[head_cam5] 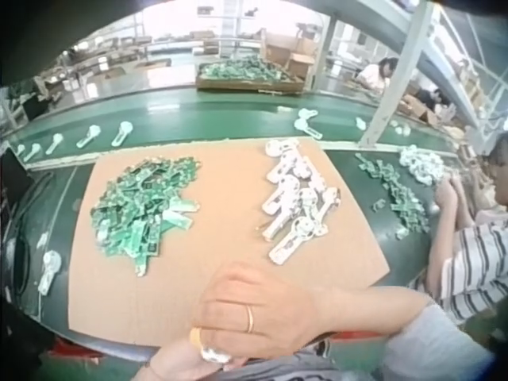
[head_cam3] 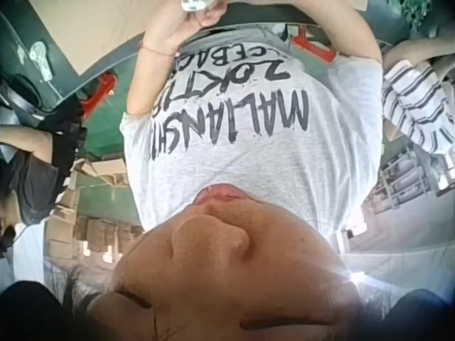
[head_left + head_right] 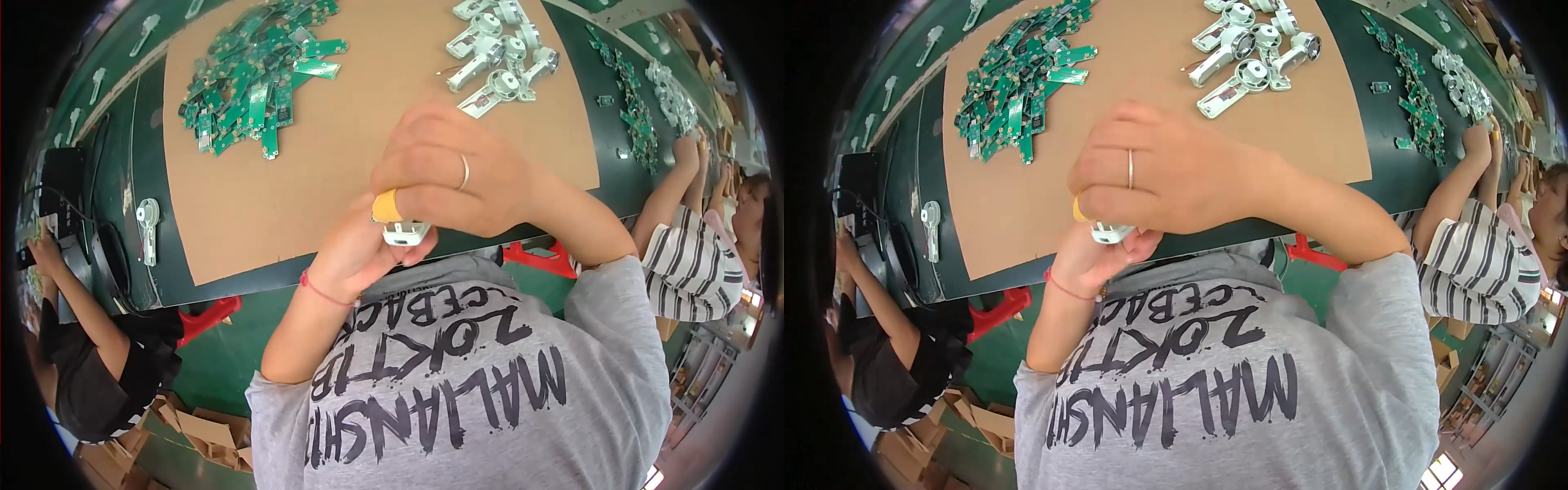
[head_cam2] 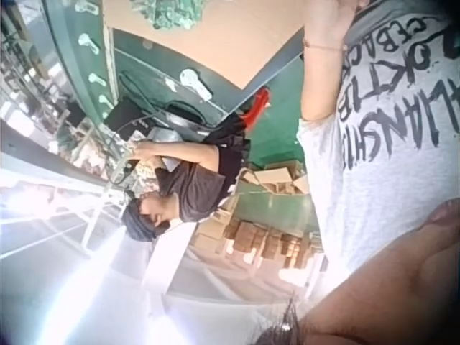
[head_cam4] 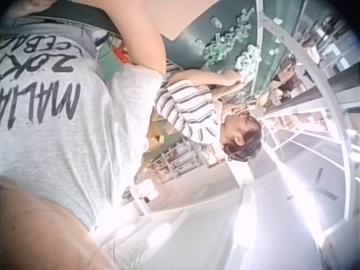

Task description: The person assembles small printed circuit boards and electronic components into plastic housings by hand, connecting them with wires.

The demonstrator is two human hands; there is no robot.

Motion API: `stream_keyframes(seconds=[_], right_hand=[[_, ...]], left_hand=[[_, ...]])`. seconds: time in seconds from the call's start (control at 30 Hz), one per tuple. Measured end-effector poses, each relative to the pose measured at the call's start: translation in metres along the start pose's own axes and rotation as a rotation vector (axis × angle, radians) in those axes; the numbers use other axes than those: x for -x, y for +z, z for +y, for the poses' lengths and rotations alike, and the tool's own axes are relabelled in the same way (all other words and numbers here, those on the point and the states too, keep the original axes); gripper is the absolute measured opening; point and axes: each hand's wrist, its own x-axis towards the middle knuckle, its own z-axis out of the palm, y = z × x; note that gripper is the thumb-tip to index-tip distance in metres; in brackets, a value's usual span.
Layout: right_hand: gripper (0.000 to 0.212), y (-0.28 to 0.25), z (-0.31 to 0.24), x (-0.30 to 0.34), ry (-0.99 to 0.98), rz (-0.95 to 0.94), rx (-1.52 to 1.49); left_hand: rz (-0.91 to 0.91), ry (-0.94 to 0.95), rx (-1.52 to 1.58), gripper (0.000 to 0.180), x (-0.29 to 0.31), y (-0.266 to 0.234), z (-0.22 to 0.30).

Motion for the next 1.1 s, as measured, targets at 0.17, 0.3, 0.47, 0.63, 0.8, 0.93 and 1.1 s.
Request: stream_keyframes(seconds=[0.17, 0.3, 0.47, 0.63, 0.8, 0.93, 1.1], right_hand=[[0.020, -0.013, -0.005, 0.008, 0.526, -0.043, 0.386], [0.013, -0.036, 0.000, 0.005, 1.203, -0.703, -0.445], [0.016, -0.018, -0.017, 0.015, 1.094, 0.016, -1.053], [0.010, 0.004, -0.024, 0.019, 1.016, 0.067, -0.601], [0.006, 0.011, -0.018, 0.026, 0.881, 0.054, -0.337], [0.011, 0.020, -0.016, 0.025, 0.922, 0.157, -0.216], [0.020, 0.018, -0.006, 0.019, 1.158, 0.074, -0.553]], left_hand=[[0.372, 0.383, -0.450, 0.043, -0.003, 0.000, 0.006], [0.415, 0.627, -0.801, 0.044, -0.004, 0.002, 0.015], [0.265, 0.816, -1.102, 0.047, -0.003, -0.005, 0.014], [0.371, 0.851, -1.055, 0.049, -0.004, 0.007, 0.011], [0.426, 0.789, -0.990, 0.044, -0.004, 0.012, 0.013], [0.449, 0.782, -0.942, 0.042, -0.008, 0.016, 0.014], [0.410, 0.786, -0.834, 0.046, -0.019, 0.022, 0.016]])
